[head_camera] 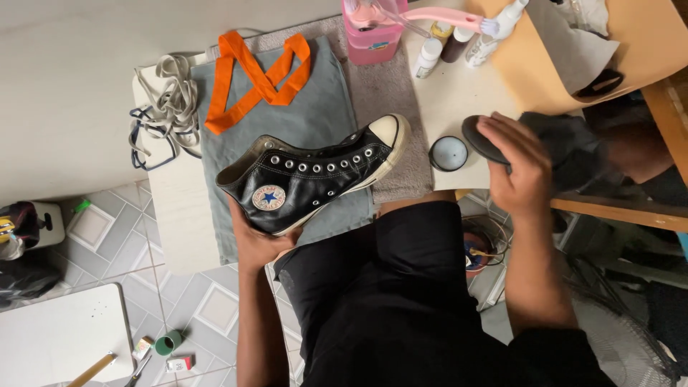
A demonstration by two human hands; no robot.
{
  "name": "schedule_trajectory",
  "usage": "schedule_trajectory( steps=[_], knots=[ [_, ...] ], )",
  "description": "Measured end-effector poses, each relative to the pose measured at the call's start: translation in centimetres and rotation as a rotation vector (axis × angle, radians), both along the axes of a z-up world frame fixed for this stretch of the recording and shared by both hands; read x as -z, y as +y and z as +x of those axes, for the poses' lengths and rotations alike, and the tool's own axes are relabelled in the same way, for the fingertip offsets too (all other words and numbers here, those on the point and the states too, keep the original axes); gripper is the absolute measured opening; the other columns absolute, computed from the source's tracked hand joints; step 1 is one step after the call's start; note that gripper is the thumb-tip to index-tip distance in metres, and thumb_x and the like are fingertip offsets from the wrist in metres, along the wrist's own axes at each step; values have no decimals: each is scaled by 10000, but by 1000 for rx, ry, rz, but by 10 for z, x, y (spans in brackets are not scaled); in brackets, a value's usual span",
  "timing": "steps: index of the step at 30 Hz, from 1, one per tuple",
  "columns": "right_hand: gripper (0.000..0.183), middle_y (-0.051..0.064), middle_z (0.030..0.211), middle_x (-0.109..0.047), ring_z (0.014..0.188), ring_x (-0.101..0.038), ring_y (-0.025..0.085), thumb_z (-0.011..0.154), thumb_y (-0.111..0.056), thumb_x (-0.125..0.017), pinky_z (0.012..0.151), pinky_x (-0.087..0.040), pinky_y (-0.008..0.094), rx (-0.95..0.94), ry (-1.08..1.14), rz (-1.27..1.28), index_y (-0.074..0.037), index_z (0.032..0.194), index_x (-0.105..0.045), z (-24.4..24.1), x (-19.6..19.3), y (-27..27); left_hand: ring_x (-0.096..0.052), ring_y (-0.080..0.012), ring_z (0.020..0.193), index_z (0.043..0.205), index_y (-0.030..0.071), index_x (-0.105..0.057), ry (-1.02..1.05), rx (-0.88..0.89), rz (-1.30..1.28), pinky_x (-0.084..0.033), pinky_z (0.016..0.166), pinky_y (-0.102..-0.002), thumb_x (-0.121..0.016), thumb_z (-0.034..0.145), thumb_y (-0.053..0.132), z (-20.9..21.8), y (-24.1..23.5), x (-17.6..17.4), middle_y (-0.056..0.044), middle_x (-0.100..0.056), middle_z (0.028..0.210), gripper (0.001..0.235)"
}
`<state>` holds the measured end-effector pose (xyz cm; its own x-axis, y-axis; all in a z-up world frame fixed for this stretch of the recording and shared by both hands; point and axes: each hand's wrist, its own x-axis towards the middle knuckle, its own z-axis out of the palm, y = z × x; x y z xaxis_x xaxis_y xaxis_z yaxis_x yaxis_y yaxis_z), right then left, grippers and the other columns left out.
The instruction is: The person scrubs a black high-top sneaker with a small black sponge, focusing on the upper fabric, the toe cap, and the white rubber sole. They rotate the shoe to clean different sides and the heel area.
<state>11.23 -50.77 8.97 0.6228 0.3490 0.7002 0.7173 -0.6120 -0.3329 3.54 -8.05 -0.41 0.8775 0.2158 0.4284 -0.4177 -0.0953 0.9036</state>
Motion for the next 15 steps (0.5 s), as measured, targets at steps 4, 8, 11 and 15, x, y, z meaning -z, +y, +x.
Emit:
schedule_trajectory(
  steps=[4, 8, 11, 15],
  knots=[
    [494, 72, 1188, -769, 1261, -663, 377, 769, 23, -624, 1072, -460, 574, 82, 6, -315, -118, 1212, -788, -21, 47, 3, -532, -283, 1228, 1542, -38, -325, 11, -1, 21, -429, 1088, -507, -976, 418, 86, -2, 7, 7, -234, -557, 1362, 1306],
    [472, 109, 1348, -715, 1356, -579, 389, 924, 39, -598, 1122, -397, 569, 117, 92, -141, -121, 1344, -744, -33, 39, 12, -525, -288, 1248, 1527, -24, -345, 3, -10, 17, -417, 1105, -505, -972, 401, 65, -3, 5, 8, -231, -548, 1361, 1292],
    [369, 199, 1308, -702, 1282, -613, 423, 965, 99, -609, 1105, -439, 532, 71, 108, 137, 2, 1299, -729, -30, 25, 9, -576, -328, 1225, 1530, -51, -339, -42, 13, 48, -451, 1083, -496, -947, 400, 27, 1, 8, -1, -259, -574, 1348, 1286],
    [301, 324, 1229, -693, 1177, -665, 454, 939, 159, -603, 1044, -502, 511, 13, 155, 372, 163, 1226, -693, -31, 13, 12, -631, -429, 1186, 1571, -56, -305, -106, 119, 202, -477, 1008, -530, -907, 437, -22, 7, 29, -39, -312, -616, 1333, 1284]
  ],
)
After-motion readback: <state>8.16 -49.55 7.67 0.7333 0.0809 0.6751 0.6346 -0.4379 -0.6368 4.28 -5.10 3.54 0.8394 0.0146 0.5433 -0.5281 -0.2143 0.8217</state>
